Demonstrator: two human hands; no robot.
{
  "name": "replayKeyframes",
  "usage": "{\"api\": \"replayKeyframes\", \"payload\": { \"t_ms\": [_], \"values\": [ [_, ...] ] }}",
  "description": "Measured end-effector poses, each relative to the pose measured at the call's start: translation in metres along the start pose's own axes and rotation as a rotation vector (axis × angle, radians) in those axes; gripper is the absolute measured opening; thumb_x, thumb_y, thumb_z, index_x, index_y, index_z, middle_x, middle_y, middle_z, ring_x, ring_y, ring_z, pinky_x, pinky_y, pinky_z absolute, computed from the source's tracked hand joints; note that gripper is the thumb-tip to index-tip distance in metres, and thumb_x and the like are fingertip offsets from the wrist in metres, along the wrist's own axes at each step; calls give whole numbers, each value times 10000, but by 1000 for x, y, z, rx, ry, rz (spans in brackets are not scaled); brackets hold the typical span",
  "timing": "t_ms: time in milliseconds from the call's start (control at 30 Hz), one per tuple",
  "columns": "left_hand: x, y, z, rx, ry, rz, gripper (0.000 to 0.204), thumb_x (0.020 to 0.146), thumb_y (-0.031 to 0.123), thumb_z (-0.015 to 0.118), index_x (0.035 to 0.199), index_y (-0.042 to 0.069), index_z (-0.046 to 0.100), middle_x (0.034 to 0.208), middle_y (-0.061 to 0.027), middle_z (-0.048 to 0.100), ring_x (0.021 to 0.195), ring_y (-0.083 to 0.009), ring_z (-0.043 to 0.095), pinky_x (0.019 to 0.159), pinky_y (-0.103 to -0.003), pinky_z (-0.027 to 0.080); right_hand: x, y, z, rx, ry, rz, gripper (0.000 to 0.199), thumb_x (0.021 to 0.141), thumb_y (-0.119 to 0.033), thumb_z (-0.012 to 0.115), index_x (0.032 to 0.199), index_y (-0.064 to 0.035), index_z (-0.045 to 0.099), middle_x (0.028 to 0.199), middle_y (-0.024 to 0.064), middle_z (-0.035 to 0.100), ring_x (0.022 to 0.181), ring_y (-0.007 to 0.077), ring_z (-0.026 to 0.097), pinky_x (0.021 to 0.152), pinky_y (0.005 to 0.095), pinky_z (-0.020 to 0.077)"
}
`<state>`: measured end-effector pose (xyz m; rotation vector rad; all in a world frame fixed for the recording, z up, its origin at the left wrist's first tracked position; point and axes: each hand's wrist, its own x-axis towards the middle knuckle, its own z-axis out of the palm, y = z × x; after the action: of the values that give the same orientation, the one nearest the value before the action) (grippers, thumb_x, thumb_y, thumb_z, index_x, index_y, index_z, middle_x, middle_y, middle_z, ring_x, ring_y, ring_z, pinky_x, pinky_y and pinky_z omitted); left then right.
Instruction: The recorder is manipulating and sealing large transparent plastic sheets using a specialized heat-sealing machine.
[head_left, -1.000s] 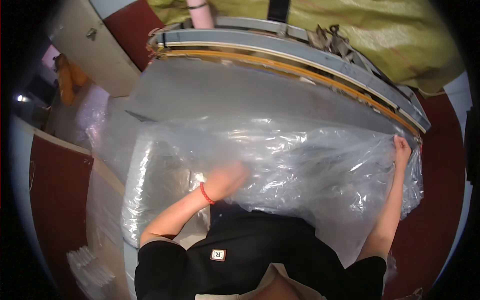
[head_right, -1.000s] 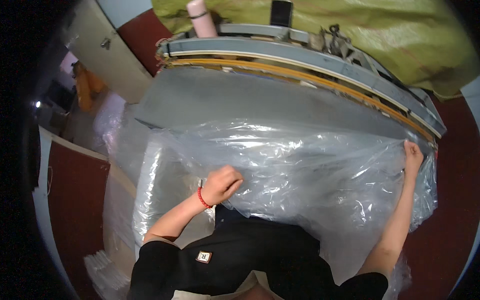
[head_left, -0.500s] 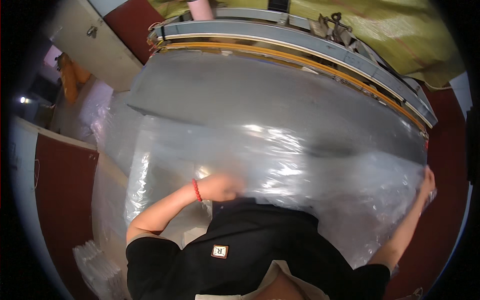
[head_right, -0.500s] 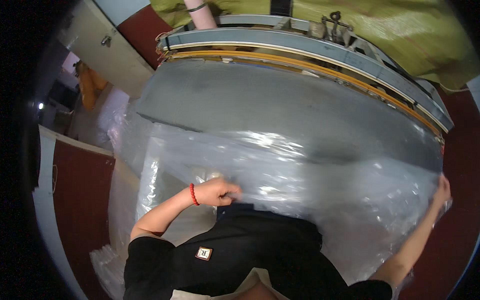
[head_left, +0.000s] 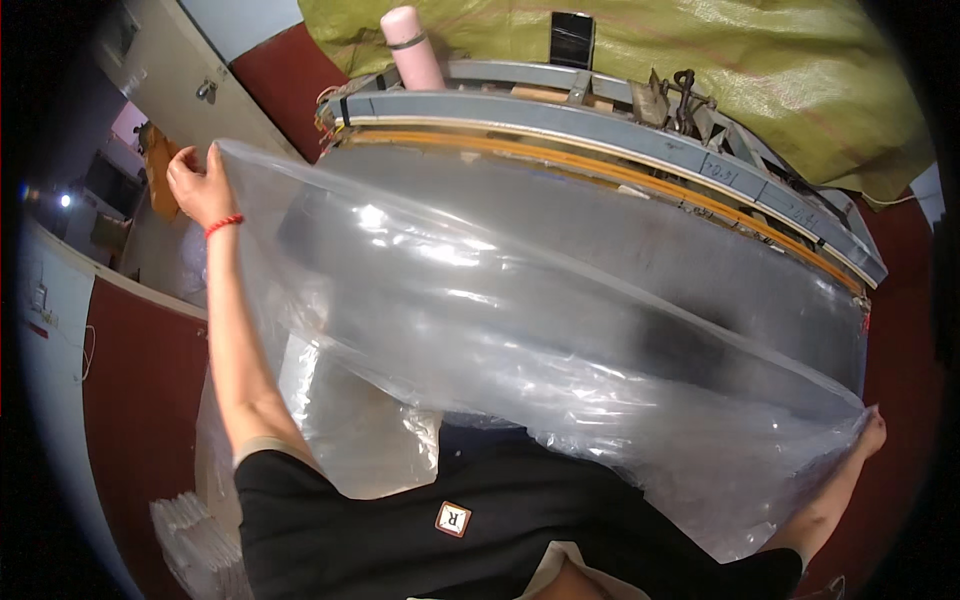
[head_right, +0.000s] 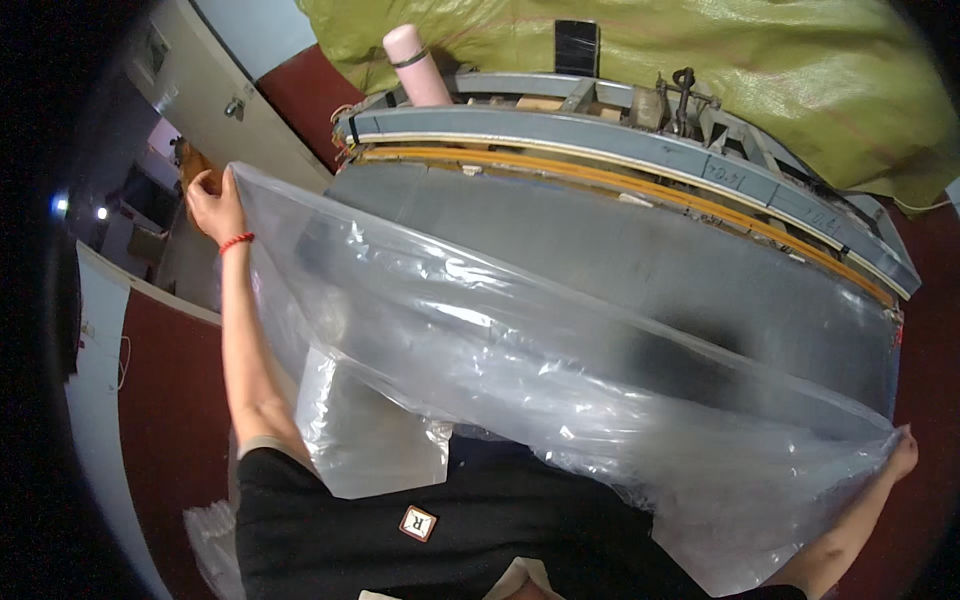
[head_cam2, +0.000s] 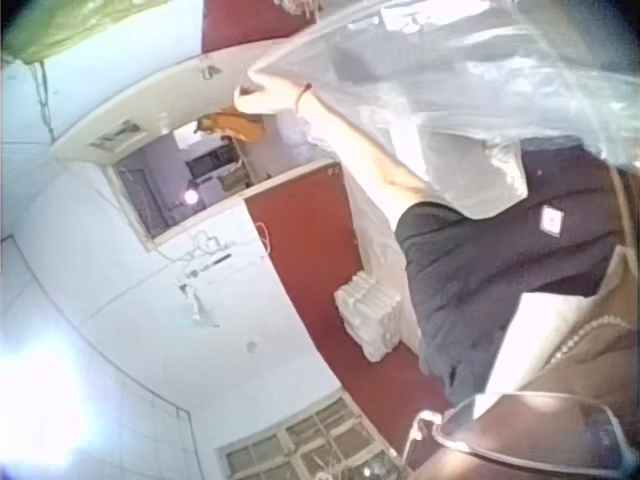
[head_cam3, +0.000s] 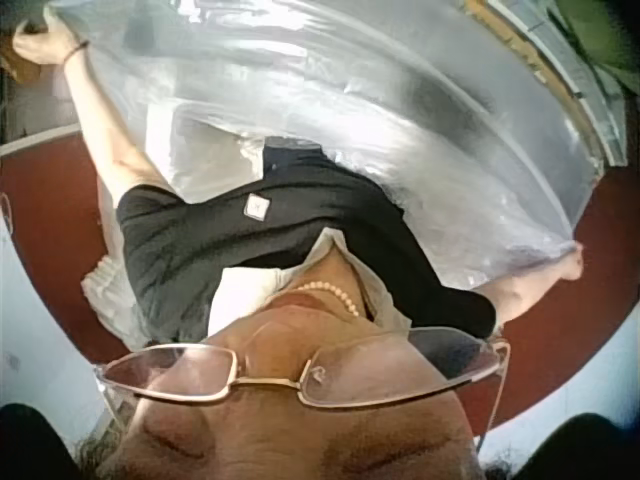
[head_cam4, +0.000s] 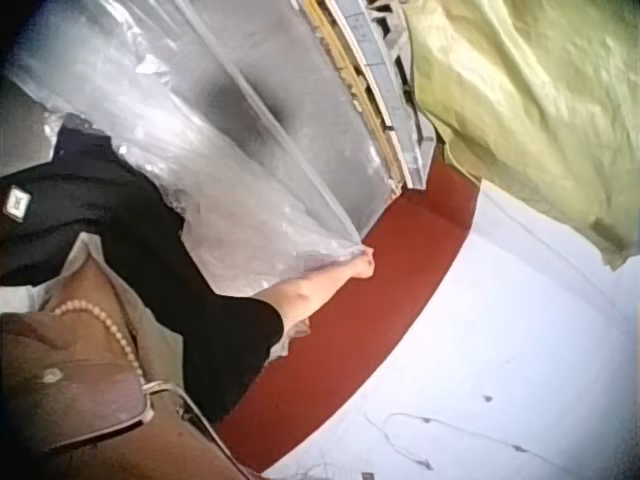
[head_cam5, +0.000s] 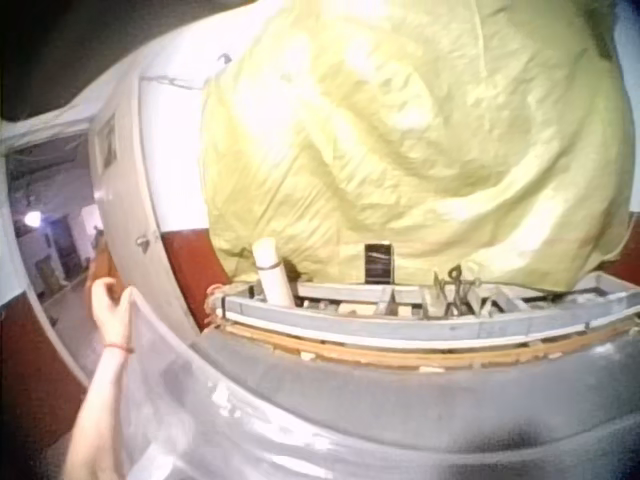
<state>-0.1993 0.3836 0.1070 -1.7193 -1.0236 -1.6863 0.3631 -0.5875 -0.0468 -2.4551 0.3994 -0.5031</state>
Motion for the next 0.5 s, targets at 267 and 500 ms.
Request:
{"api": "replayKeyframes", "payload": {
  "t_ms": [267,500],
  "values": [
    [-183,-6,88,-50,-1248,-48,542,787,499,445,1226,183,413,1314,-82,330,1236,-286,250,944,-552,205,15,-15,83,-141,-28,-77,307,780,-309,534,858,-24,619,849,133,613,788,236,561,702,340,414],
    [-157,-63,121,72,-1520,-81,754,690,619,494,1316,314,203,1385,-145,113,1254,-400,82,1002,-503,118,-51,-98,85,-428,103,145,349,786,-365,468,1016,-124,573,1021,119,571,928,313,537,740,420,417]
  ]
}}
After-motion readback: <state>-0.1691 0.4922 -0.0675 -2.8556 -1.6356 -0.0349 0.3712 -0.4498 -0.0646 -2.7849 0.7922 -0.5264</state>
